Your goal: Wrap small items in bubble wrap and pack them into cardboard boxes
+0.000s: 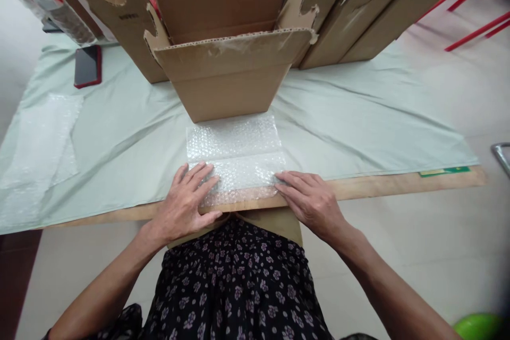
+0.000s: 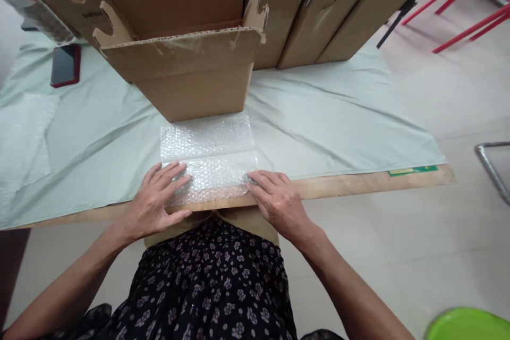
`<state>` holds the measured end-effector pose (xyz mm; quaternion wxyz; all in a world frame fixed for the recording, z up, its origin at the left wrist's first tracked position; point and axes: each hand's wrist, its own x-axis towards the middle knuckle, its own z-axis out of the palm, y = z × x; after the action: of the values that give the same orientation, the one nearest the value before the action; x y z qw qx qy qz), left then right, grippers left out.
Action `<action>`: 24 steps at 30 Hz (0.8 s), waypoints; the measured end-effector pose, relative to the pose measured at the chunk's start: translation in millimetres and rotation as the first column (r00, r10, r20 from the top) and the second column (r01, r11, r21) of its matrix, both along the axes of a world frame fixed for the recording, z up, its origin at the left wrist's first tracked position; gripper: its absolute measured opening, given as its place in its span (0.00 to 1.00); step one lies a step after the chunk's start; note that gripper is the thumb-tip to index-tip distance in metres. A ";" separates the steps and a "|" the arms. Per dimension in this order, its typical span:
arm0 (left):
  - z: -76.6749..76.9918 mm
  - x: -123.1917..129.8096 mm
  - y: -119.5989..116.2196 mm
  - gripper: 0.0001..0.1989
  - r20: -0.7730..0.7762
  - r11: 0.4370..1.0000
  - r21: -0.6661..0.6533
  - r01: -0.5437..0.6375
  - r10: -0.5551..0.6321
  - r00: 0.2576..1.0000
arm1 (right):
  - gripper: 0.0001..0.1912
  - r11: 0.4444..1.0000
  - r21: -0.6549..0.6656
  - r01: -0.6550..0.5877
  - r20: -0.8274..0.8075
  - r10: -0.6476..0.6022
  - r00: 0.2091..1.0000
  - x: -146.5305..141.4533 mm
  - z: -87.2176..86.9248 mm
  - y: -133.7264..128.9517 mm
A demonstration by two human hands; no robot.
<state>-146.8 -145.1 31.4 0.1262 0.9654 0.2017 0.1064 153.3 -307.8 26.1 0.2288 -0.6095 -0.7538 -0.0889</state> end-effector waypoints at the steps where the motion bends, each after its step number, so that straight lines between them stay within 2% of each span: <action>1: -0.3 0.3 -0.6 0.32 0.001 1.000 -0.001 -0.005 0.005 1.000 | 0.11 1.000 0.022 0.005 -0.015 -0.005 1.000 -1.3 -1.6 2.0; 4: 0.6 -0.9 -1.5 0.34 0.014 1.000 -0.021 -0.016 0.016 1.000 | 0.09 0.999 0.034 0.024 -0.116 -0.020 0.993 -4.1 0.2 7.3; 8: 3.7 -5.2 0.9 0.33 0.074 0.998 -0.041 -0.036 0.039 0.996 | 0.06 1.000 0.023 0.013 -0.297 -0.006 0.955 -4.3 18.7 8.9; 12: 7.0 -4.0 3.5 0.15 0.244 0.991 -0.103 -0.091 0.114 0.963 | 0.06 0.997 -0.075 -0.005 -0.449 -0.030 0.893 0.3 39.5 6.8; 15: 13.1 1.2 3.3 0.08 0.351 0.958 -0.254 -0.134 0.221 0.910 | 0.05 0.992 -0.124 -0.012 -0.592 -0.065 0.803 10.0 45.6 1.9; 16: 16.2 3.0 3.2 0.08 0.357 0.934 -0.319 -0.158 0.273 0.893 | 0.07 0.990 -0.138 -0.034 -0.636 -0.063 0.769 14.5 45.4 -1.0; 18: 22.6 6.3 3.9 0.07 0.329 0.871 -0.438 -0.220 0.384 0.863 | 0.21 0.978 -0.178 -0.104 -0.692 -0.050 0.721 24.3 42.3 -8.0; 20: 27.6 9.1 6.5 0.08 0.289 0.809 -0.518 -0.278 0.471 0.834 | 0.36 0.962 -0.223 -0.156 -0.693 -0.044 0.719 32.1 36.1 -14.4; 21: 29.0 10.5 8.6 0.08 0.276 0.786 -0.543 -0.295 0.499 0.822 | 0.41 0.957 -0.246 -0.155 -0.676 -0.055 0.735 34.3 32.3 -16.2; 22: 29.6 12.1 10.9 0.08 0.266 0.768 -0.563 -0.306 0.519 0.813 | 0.43 0.956 -0.265 -0.129 -0.653 -0.079 0.753 35.0 28.3 -16.5; 24: 28.8 15.6 15.8 0.09 0.258 0.743 -0.590 -0.315 0.543 0.799 | 0.39 0.961 -0.276 -0.034 -0.626 -0.153 0.765 32.3 20.6 -12.2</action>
<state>-131.2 -129.3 60.1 0.3927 0.7738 0.4131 0.2763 185.6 -319.9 46.7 0.3838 -0.6521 -0.6152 0.2212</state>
